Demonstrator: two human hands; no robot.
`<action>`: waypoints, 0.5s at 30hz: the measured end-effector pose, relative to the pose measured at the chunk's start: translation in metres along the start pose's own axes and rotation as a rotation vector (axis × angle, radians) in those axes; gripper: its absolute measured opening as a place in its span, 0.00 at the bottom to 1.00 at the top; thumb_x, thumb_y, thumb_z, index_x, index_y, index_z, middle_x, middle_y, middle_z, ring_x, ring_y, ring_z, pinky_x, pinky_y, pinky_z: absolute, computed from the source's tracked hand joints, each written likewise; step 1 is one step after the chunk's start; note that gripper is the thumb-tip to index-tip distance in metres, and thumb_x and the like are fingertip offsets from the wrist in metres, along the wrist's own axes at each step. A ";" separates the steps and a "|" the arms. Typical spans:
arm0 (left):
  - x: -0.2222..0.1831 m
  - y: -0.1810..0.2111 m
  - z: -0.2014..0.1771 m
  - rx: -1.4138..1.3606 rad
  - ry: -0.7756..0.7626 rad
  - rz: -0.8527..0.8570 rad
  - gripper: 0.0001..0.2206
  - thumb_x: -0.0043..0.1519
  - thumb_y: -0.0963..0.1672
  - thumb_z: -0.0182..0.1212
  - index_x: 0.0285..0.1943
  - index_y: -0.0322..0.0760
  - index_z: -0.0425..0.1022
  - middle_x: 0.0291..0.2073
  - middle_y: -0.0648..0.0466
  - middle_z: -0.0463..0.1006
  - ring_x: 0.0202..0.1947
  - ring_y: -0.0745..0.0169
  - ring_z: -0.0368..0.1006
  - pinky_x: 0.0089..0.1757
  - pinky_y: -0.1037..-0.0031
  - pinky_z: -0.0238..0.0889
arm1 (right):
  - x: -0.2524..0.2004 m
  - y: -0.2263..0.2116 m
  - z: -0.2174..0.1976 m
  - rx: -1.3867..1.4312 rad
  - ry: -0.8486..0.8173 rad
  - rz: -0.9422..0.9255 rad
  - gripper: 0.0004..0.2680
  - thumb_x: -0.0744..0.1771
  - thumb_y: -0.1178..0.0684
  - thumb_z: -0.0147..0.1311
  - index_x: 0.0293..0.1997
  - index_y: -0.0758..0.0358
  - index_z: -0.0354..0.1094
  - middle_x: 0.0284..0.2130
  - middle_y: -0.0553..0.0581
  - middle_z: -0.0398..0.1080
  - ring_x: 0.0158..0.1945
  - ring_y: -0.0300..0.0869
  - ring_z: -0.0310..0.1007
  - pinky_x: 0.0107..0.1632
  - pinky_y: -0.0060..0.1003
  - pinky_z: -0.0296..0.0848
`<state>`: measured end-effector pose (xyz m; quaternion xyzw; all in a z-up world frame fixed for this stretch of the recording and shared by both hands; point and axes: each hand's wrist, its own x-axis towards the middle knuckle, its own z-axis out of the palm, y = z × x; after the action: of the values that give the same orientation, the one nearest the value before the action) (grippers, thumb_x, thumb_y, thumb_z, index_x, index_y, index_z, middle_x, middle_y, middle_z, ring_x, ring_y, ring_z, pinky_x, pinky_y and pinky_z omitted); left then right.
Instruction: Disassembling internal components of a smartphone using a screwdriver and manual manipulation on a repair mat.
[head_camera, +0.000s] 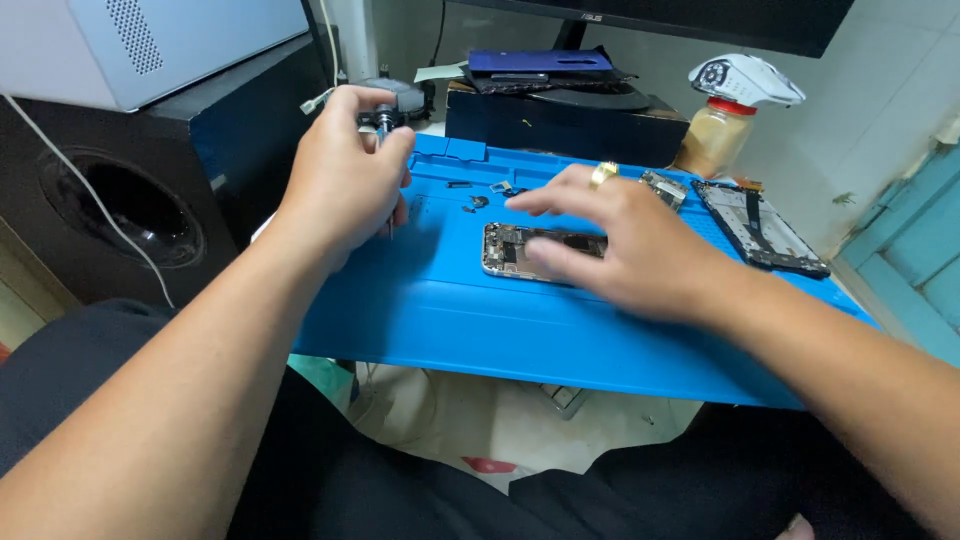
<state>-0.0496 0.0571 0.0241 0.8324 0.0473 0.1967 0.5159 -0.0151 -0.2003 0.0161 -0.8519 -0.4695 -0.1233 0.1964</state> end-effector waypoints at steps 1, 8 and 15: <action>0.000 0.000 -0.001 0.000 0.000 -0.001 0.22 0.71 0.44 0.50 0.76 0.46 0.61 0.29 0.52 0.76 0.18 0.60 0.73 0.20 0.68 0.67 | 0.008 0.006 0.001 0.001 -0.001 0.000 0.18 0.69 0.43 0.54 0.65 0.55 0.72 0.54 0.58 0.75 0.56 0.49 0.76 0.55 0.47 0.72; 0.008 -0.007 0.000 0.016 0.055 0.057 0.19 0.69 0.44 0.53 0.71 0.46 0.67 0.25 0.53 0.76 0.15 0.62 0.72 0.20 0.70 0.67 | 0.078 0.024 0.012 -0.151 -0.102 0.165 0.08 0.70 0.47 0.60 0.54 0.46 0.82 0.43 0.52 0.75 0.42 0.46 0.73 0.47 0.46 0.71; 0.006 -0.007 -0.007 0.019 0.030 0.058 0.20 0.71 0.45 0.52 0.73 0.47 0.65 0.27 0.54 0.77 0.17 0.65 0.73 0.21 0.72 0.70 | 0.100 0.028 0.028 -0.151 -0.198 0.150 0.04 0.69 0.51 0.63 0.46 0.48 0.84 0.43 0.53 0.74 0.50 0.48 0.72 0.50 0.50 0.72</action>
<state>-0.0455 0.0679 0.0227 0.8352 0.0330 0.2236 0.5014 0.0624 -0.1264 0.0241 -0.9049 -0.4112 -0.0587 0.0933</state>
